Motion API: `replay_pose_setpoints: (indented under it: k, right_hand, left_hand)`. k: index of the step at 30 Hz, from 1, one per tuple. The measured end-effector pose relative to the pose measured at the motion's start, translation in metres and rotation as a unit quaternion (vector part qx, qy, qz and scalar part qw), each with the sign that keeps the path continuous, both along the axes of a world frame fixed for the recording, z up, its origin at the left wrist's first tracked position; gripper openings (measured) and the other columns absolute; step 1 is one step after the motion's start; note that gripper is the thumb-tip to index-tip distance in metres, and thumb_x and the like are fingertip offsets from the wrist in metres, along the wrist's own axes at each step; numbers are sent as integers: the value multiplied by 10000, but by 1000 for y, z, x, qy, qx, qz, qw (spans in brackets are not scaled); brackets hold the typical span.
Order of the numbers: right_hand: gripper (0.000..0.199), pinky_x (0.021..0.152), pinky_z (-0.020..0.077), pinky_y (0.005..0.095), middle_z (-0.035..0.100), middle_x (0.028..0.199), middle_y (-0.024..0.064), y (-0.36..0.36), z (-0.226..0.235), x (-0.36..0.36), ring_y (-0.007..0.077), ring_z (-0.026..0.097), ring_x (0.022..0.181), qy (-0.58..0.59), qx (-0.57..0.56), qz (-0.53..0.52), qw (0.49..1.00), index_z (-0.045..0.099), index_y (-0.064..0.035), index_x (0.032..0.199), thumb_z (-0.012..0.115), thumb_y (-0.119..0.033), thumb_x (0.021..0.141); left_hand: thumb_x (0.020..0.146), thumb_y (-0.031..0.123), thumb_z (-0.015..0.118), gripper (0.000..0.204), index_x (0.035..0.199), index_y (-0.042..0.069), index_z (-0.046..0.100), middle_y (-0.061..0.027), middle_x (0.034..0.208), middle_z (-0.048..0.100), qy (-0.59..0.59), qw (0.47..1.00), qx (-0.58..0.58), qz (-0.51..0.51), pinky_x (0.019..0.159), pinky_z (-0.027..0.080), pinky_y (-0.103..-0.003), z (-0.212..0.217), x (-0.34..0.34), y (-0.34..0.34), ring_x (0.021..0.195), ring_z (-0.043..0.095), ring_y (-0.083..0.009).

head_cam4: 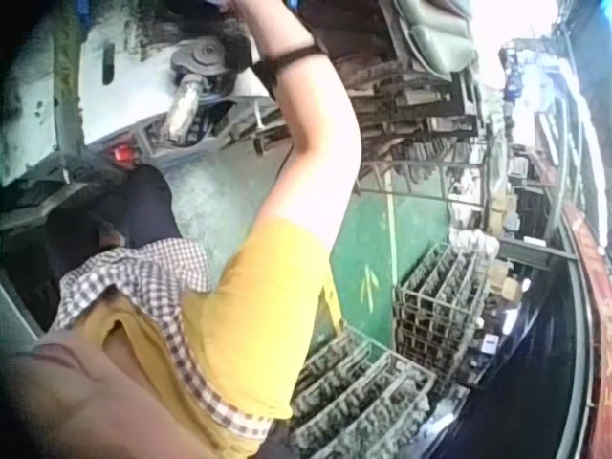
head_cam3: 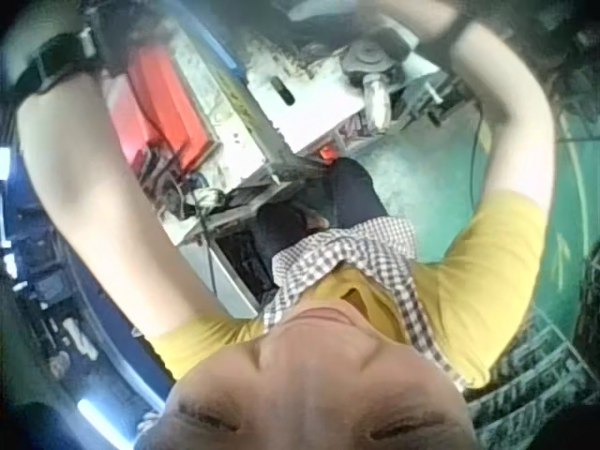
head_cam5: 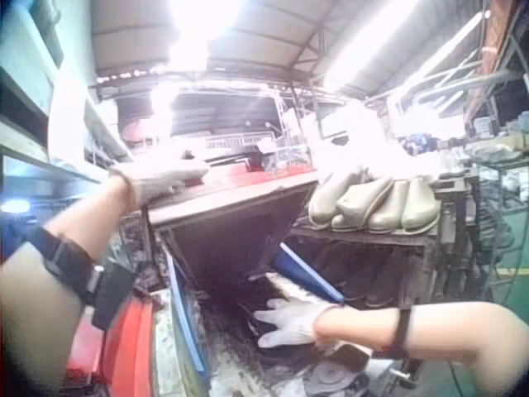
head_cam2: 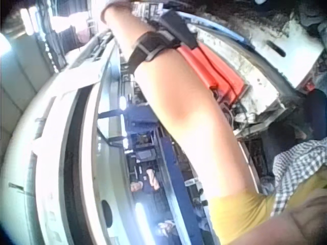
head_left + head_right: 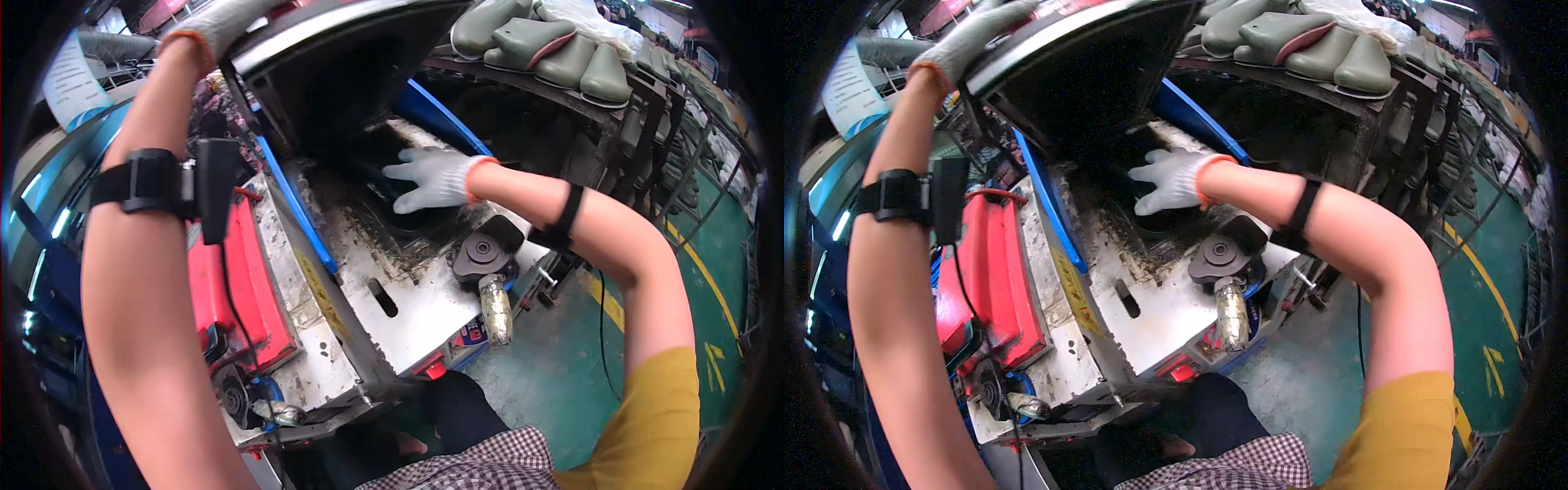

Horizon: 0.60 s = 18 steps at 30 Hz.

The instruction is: Attaching and pressing soles onto shoes using a industrial pressing machine.

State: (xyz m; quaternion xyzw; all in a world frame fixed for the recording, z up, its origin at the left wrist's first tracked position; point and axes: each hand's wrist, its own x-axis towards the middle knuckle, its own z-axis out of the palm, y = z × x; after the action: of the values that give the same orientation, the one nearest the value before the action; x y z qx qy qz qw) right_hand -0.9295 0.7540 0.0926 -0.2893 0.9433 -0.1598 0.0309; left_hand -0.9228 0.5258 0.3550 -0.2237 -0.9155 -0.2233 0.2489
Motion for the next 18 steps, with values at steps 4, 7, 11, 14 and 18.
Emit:
replay_pose_setpoints:
  k: [4,7,11,14,18]
  right_hand:
    - [593,1051,483,488,663,1209,253,38,3,75,425,610,1202,164,-108,74,978,640,2,1356,673,-399,921]
    - [460,1036,487,490,686,1144,209,35,0,157,387,622,1163,147,-128,87,977,696,-19,1223,701,-339,892]
    - [334,1109,429,530,697,1124,102,33,-49,221,375,569,1254,255,-128,55,957,737,-114,1104,790,-269,813]
    - [363,1146,408,585,695,1168,82,26,-72,230,402,566,1293,263,-178,17,948,742,-138,1127,793,-76,773]
    - [400,1057,500,527,674,1099,79,28,-79,227,375,599,1215,334,-204,34,920,707,-111,1025,725,23,649]
  left_hand:
    - [920,391,713,419,1119,23,741,-142,975,739,-41,991,96,88,775,545,-411,-33,35,47,827,687,-271]
    - [930,406,708,603,1343,-16,586,-191,1153,678,75,995,-13,-71,985,514,-368,-75,1,9,1063,647,-244]
    - [901,289,671,502,1311,9,596,-264,1248,673,95,995,32,-24,1044,517,-443,-160,55,43,1152,674,-431]
    - [760,120,703,384,1128,72,604,-169,1139,649,202,975,27,-83,989,472,-505,-222,61,50,1166,614,-390]
    - [660,11,695,507,1133,102,536,-151,1221,594,242,968,-24,-68,985,437,-505,-275,80,56,1229,566,-418]
